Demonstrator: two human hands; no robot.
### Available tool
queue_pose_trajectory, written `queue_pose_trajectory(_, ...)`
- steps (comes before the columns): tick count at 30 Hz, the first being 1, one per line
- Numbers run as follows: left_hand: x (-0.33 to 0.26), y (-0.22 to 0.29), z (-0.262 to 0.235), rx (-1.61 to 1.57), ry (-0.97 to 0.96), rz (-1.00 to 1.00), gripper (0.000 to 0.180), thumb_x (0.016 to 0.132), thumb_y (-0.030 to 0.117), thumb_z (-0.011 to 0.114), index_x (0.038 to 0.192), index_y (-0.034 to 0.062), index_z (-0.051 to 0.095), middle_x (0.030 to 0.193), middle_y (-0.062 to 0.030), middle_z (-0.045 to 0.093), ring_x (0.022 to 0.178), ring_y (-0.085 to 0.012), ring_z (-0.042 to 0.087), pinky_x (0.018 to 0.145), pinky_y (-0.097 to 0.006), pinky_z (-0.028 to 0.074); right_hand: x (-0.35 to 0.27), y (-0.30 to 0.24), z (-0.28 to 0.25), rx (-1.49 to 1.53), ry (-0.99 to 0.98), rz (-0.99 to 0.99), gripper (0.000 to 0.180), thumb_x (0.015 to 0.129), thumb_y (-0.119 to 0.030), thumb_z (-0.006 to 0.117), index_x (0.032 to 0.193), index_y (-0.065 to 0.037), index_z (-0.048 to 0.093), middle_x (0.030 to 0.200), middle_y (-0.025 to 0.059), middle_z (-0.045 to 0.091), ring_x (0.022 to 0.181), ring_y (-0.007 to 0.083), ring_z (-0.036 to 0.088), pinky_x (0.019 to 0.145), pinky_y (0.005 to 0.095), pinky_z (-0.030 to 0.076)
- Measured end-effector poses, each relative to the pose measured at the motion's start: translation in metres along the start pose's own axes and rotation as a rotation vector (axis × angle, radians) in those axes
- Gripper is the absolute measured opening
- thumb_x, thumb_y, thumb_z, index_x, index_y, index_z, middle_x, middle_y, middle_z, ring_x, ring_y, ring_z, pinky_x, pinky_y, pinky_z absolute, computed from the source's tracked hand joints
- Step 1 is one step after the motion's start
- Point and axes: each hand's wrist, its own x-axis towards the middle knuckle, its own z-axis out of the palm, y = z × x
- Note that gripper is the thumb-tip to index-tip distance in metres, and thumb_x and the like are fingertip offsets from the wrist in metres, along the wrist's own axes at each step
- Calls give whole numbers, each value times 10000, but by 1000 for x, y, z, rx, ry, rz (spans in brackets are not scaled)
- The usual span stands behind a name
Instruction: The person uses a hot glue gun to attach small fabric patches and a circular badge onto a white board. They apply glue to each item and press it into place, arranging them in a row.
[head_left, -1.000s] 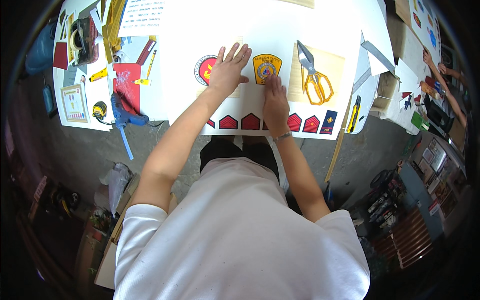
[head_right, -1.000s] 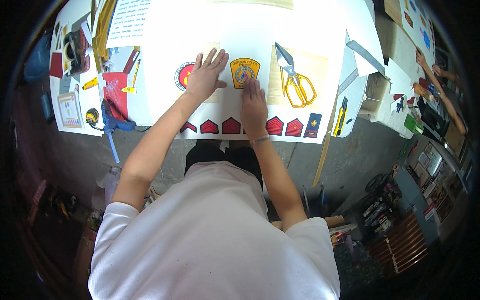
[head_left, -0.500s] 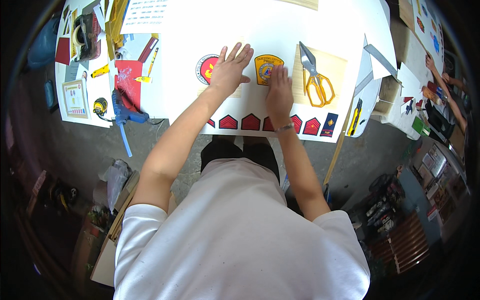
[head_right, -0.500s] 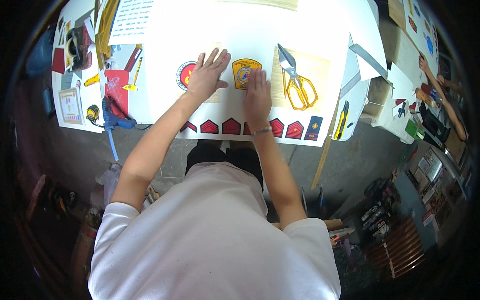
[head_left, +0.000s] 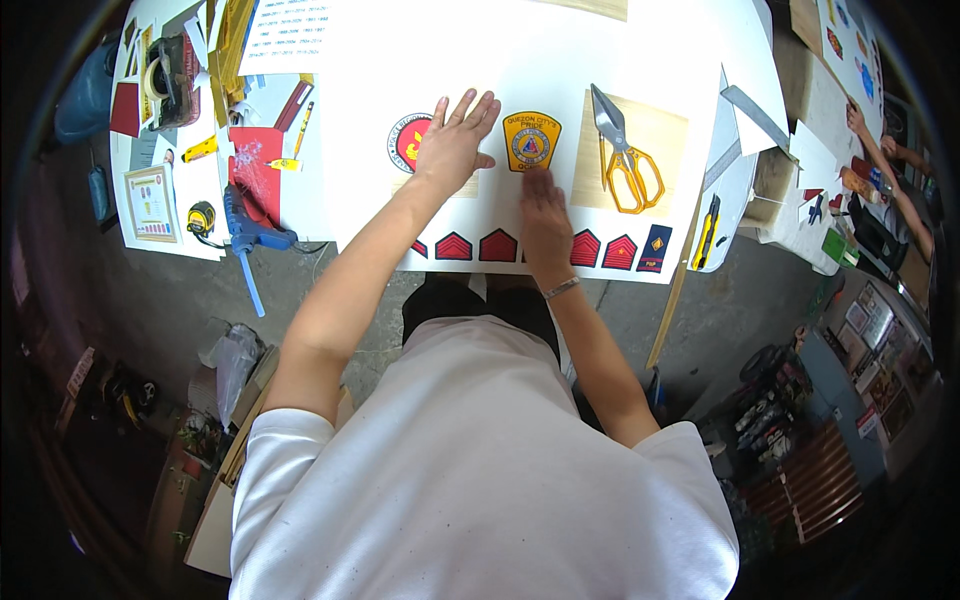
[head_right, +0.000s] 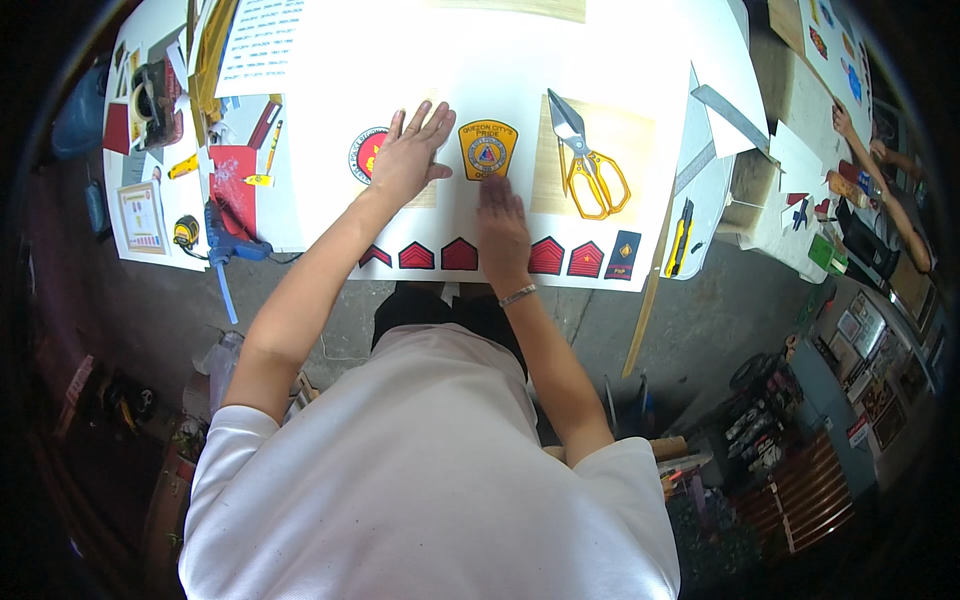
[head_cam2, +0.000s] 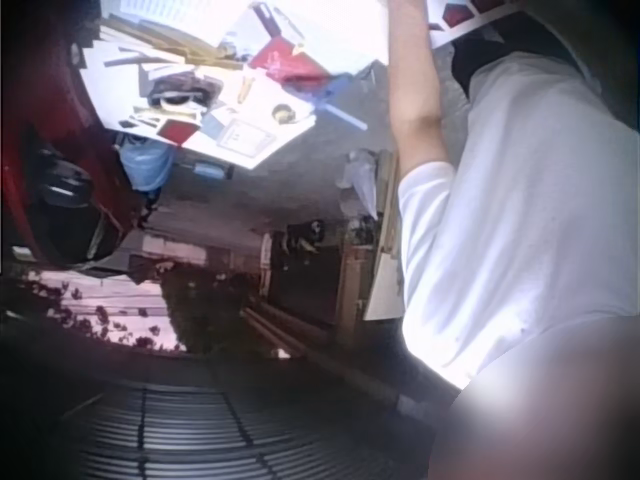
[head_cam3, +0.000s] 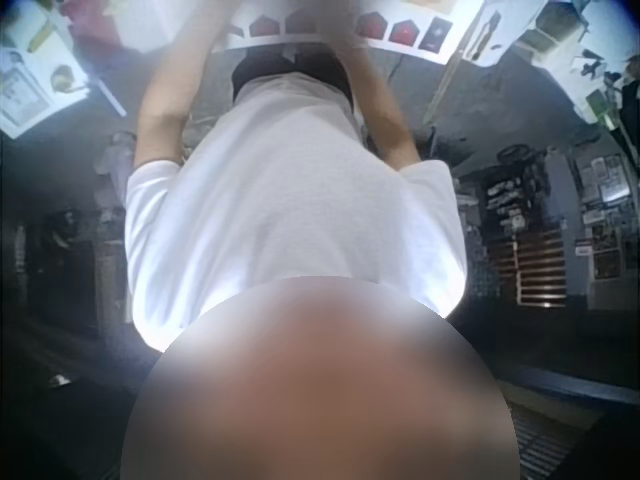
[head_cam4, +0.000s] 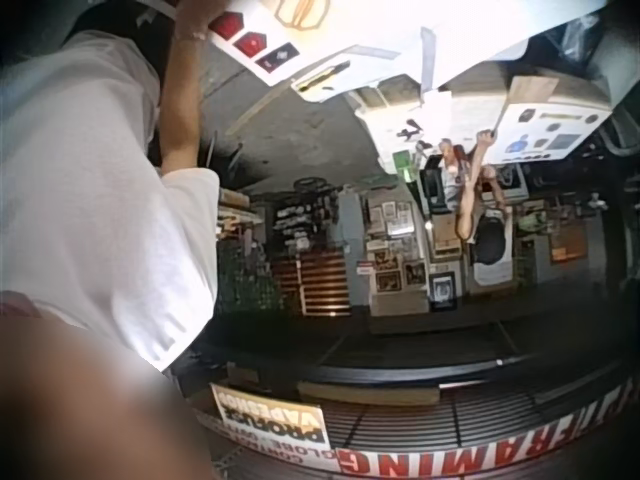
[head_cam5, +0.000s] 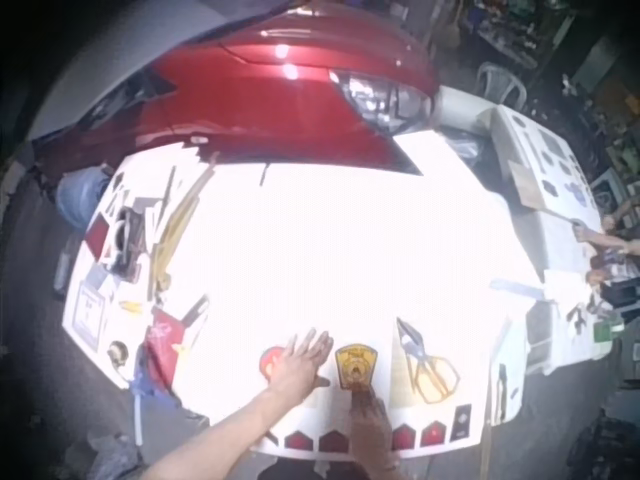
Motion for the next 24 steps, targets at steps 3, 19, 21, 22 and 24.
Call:
queue_pose_trajectory(3,-1,-1,6,-23,83,32,988,837,464,762,1635,182,252,1696,18,262,1575,-214,196,1293,-496,178,21,14,-3,6,69,74,482,1051,-173,502,1496,9,466,1546,188,489,1474,312,421,1205,447,350)
queue_pose_trajectory(19,0,-5,8,-28,99,40,970,842,467,762,1628,180,271,1694,16,268,1573,-212,205,1292,-494,178,31,2,4,18,117,143,504,1026,-92,492,1515,19,443,1557,210,468,1488,328,401,1216,464,334)
queue_pose_trajectory(21,-1,-3,9,-9,67,30,957,865,483,736,1635,191,248,1701,28,244,1579,-198,176,1296,-487,153,60,8,7,8,168,138,483,1047,-106,483,1515,9,450,1550,205,479,1486,316,407,1214,455,341)
queue_pose_trajectory(22,0,-3,9,13,34,22,947,886,495,713,1643,203,224,1709,40,219,1585,-184,147,1301,-480,129,75,11,8,16,188,130,477,1046,-104,488,1507,12,459,1547,203,483,1484,314,410,1216,453,340)
queue_pose_trajectory(24,1,-3,9,40,7,15,936,907,509,690,1650,215,203,1717,54,194,1591,-169,119,1305,-472,106,90,8,12,31,215,88,468,1042,-105,500,1494,14,473,1545,194,489,1479,309,417,1218,449,340)
